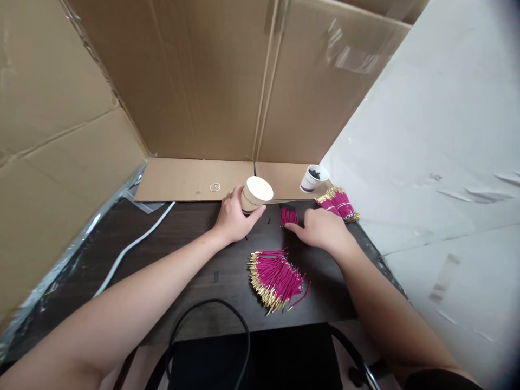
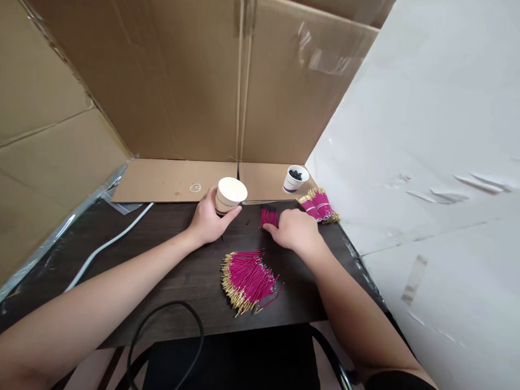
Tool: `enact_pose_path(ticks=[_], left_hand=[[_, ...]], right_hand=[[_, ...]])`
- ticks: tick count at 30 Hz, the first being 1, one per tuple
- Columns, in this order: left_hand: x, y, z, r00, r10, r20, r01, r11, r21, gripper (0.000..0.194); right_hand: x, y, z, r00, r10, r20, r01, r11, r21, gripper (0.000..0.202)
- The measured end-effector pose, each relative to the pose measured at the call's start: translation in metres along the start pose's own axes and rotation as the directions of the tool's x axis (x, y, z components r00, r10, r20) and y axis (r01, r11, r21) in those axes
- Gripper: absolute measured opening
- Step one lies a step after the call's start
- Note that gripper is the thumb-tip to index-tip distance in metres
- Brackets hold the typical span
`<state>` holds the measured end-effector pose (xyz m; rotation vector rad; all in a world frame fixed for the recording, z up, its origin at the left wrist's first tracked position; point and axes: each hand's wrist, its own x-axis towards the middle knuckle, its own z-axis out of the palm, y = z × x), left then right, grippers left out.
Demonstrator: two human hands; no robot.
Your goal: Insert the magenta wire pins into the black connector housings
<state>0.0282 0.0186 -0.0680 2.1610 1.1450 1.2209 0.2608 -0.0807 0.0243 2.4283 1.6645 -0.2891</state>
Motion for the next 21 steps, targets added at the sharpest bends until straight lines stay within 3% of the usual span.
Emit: enact_pose_path(ticks=[2, 7, 13, 21], left_hand=[[-0.001, 0.001, 0.000, 0.999, 0.009, 0.031, -0.010, 1.000, 0.016, 0.061], [-0.003, 0.003, 0.000, 0.997, 0.042, 0.071, -0.046, 0.998, 0.053, 0.062], [-0.002, 0.001, 0.000, 0.996, 0.028, 0.091, -0.033, 0.998, 0.060, 0.062], [-0.002, 0.002, 0.000, 0.995, 0.030, 0.091, -0.036, 0.997, 0.065, 0.062]], right_hand=[[0.002, -0.002, 0.004, 0.999, 0.011, 0.052, -0.011, 1.000, -0.018, 0.095], [0.004, -0.017, 0.017, 1.000, 0.023, 0.003, -0.023, 0.999, 0.037, 0.117], [0.002, -0.033, 0.025, 1.000, 0.009, 0.006, -0.009, 1.000, 0.001, 0.082], [0.002, -0.032, 0.019, 0.998, -0.048, 0.050, 0.053, 0.993, -0.106, 0.067]])
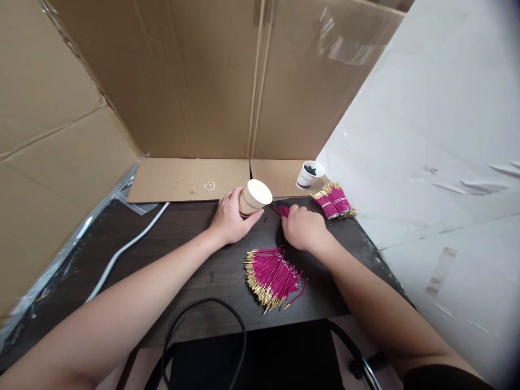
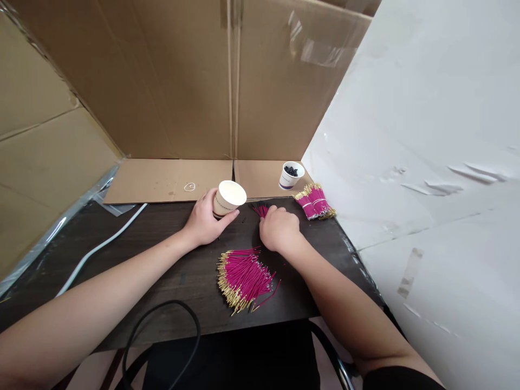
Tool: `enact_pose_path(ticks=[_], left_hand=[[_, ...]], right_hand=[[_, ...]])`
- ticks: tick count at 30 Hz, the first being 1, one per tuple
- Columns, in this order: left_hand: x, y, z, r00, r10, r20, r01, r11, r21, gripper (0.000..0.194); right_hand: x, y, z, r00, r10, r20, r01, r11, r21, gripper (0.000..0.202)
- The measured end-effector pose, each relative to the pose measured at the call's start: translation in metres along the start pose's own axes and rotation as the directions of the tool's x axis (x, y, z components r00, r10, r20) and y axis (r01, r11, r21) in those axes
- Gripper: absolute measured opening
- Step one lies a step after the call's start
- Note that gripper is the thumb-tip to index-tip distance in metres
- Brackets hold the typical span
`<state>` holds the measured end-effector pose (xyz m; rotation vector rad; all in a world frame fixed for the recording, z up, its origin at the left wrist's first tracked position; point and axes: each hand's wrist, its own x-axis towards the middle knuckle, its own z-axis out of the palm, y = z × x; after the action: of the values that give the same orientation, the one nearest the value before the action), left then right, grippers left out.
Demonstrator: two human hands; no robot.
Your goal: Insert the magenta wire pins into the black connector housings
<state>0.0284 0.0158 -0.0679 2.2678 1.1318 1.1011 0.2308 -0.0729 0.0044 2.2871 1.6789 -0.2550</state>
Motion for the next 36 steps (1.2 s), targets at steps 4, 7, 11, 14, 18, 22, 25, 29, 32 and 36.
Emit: enact_pose_path(ticks=[4, 7, 11, 14, 18, 22, 25, 29, 32, 36], left_hand=[[0.001, 0.000, -0.001, 1.000, -0.006, 0.014, 0.006, 1.000, -0.006, 0.061], [0.001, 0.000, -0.002, 1.000, -0.012, 0.022, 0.012, 1.000, -0.003, 0.062], [0.000, 0.000, -0.002, 1.000, -0.010, 0.022, 0.009, 1.000, 0.005, 0.062], [0.000, 0.000, -0.002, 1.000, -0.009, 0.021, 0.009, 1.000, 0.008, 0.062], [0.001, 0.000, -0.002, 1.000, -0.012, 0.010, 0.012, 1.000, 0.003, 0.061], [0.001, 0.000, -0.002, 0.999, -0.029, 0.014, 0.029, 1.000, 0.002, 0.061], [0.003, -0.002, -0.003, 1.000, -0.020, -0.018, 0.020, 1.000, 0.004, 0.059], [0.009, -0.009, -0.006, 0.986, 0.010, -0.166, 0.001, 0.998, 0.070, 0.055], [0.017, -0.018, -0.012, 0.971, -0.038, -0.238, 0.067, 0.991, 0.113, 0.059], [0.029, -0.030, -0.020, 0.941, -0.168, -0.293, 0.211, 0.970, 0.121, 0.065]], right_hand=[[0.002, 0.004, -0.002, 0.999, -0.051, 0.014, 0.052, 0.997, -0.055, 0.065], [0.005, 0.006, -0.003, 0.998, -0.057, 0.020, 0.059, 0.996, -0.072, 0.062], [0.010, 0.009, -0.002, 0.997, -0.062, 0.039, 0.065, 0.994, -0.084, 0.059], [0.014, 0.013, -0.002, 0.997, -0.063, 0.047, 0.066, 0.996, -0.062, 0.058], [0.019, 0.020, -0.001, 0.995, -0.096, 0.030, 0.097, 0.995, -0.024, 0.057], [0.023, 0.026, 0.001, 0.991, -0.129, 0.023, 0.129, 0.992, -0.009, 0.055], [0.026, 0.031, 0.001, 0.988, -0.152, 0.011, 0.152, 0.988, 0.004, 0.055], [0.031, 0.039, 0.000, 0.984, -0.180, -0.011, 0.180, 0.982, 0.056, 0.054], [0.032, 0.043, -0.003, 0.981, -0.192, -0.033, 0.194, 0.977, 0.093, 0.053], [0.033, 0.049, -0.006, 0.974, -0.210, -0.089, 0.221, 0.966, 0.133, 0.048]])
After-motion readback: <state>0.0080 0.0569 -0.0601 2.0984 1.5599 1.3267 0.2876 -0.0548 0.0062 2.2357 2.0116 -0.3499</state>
